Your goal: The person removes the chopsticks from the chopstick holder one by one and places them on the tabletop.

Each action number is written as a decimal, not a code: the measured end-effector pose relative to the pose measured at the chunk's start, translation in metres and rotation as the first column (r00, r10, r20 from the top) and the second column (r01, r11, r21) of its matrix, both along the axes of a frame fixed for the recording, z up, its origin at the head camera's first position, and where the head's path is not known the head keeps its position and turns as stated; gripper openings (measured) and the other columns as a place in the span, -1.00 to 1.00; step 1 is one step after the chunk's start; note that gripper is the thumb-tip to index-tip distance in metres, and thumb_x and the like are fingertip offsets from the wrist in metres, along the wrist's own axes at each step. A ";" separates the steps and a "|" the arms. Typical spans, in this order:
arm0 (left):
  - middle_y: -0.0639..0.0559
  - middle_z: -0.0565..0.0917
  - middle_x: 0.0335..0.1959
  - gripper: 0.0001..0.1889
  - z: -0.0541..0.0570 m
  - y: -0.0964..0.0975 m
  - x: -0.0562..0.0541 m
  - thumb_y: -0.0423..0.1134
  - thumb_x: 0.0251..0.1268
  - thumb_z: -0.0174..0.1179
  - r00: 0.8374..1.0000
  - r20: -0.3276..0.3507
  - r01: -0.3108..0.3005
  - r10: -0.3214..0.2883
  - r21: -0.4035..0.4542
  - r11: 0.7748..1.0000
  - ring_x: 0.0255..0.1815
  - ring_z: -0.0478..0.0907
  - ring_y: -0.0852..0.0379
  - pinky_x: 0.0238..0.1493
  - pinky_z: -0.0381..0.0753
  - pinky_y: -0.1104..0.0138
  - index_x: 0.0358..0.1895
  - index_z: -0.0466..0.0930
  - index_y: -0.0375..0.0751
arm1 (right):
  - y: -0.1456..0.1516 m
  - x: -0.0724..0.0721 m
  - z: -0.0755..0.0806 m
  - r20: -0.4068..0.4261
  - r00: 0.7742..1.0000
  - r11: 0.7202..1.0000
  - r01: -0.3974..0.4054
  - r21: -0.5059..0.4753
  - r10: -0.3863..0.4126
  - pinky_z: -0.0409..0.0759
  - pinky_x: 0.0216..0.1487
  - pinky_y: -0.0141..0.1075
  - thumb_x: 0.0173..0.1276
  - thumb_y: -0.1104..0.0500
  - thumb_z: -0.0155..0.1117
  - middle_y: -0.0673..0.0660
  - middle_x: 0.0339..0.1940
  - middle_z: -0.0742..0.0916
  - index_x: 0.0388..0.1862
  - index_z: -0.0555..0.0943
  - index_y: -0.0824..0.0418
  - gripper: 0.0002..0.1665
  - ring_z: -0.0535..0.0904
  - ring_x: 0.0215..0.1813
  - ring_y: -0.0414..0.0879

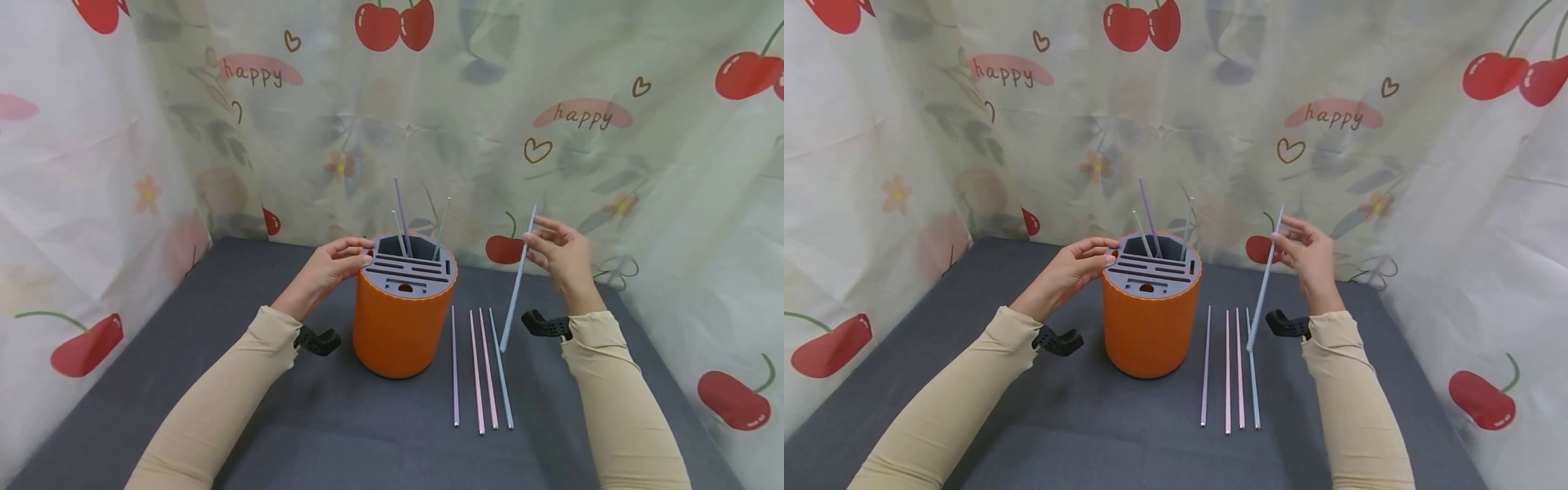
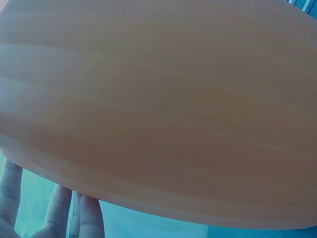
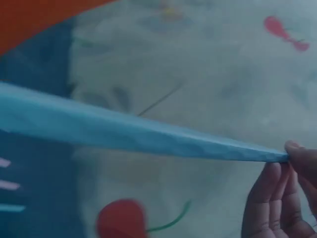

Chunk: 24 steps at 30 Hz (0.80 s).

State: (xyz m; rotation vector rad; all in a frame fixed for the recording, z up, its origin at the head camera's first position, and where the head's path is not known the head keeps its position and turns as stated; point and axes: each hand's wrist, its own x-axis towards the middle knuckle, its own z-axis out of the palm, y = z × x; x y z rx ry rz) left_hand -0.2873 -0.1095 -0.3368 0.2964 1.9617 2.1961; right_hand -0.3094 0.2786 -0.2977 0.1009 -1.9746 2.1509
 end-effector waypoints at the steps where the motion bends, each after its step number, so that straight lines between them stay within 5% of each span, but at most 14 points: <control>1: 0.01 0.58 -0.05 -0.62 0.000 0.000 0.000 -0.28 0.30 0.26 1.000 0.001 0.000 0.000 0.002 1.000 0.03 0.55 0.09 0.28 0.46 0.18 0.17 0.53 -0.19 | 0.004 -0.001 -0.010 0.042 0.999 0.998 -0.007 0.067 0.004 0.68 -0.31 -0.42 0.21 0.32 0.40 -0.08 -0.35 0.68 0.09 0.61 0.12 -0.55 0.67 -0.34 -0.30; 6: 0.02 0.59 -0.04 -0.63 0.000 0.000 0.000 -0.27 0.31 0.25 1.000 0.005 -0.001 0.001 -0.003 1.000 0.04 0.54 0.10 0.30 0.45 0.17 0.17 0.53 -0.16 | 0.018 -0.005 -0.056 0.237 0.971 0.926 -0.075 0.370 -0.016 0.68 -0.24 -0.41 0.33 0.22 0.31 -0.23 -0.41 0.69 0.33 0.40 0.35 -0.38 0.65 -0.34 -0.37; 11: 0.01 0.59 -0.04 -0.63 -0.001 0.000 0.001 -0.27 0.32 0.24 1.000 0.004 0.001 -0.001 -0.002 1.000 0.05 0.54 0.09 0.32 0.43 0.15 0.17 0.52 -0.17 | 0.025 -0.006 -0.099 0.354 0.933 0.861 -0.126 0.494 -0.067 0.70 -0.15 -0.27 0.35 0.23 0.29 -0.08 -0.33 0.73 0.33 0.39 0.40 -0.38 0.64 -0.34 -0.32; 17: 0.02 0.58 -0.04 -0.62 -0.001 0.000 0.000 -0.26 0.31 0.25 1.000 0.005 0.001 -0.001 -0.004 1.000 0.04 0.54 0.09 0.32 0.43 0.16 0.17 0.52 -0.17 | 0.026 -0.003 -0.135 0.449 0.887 0.867 -0.138 0.479 -0.107 0.70 -0.31 -0.35 0.30 0.31 0.31 0.10 -0.27 0.71 0.27 0.44 0.41 -0.44 0.61 -0.38 -0.25; 24: -0.01 0.55 0.03 -0.63 -0.001 -0.001 0.000 -0.25 0.31 0.25 1.000 0.003 0.006 -0.006 -0.010 1.000 0.09 0.51 0.08 0.33 0.41 0.16 0.17 0.53 -0.14 | 0.023 -0.002 -0.152 0.480 0.863 0.849 -0.130 0.512 -0.157 0.68 -0.35 -0.38 0.27 0.33 0.33 0.20 -0.20 0.65 0.24 0.46 0.42 -0.45 0.58 -0.40 -0.22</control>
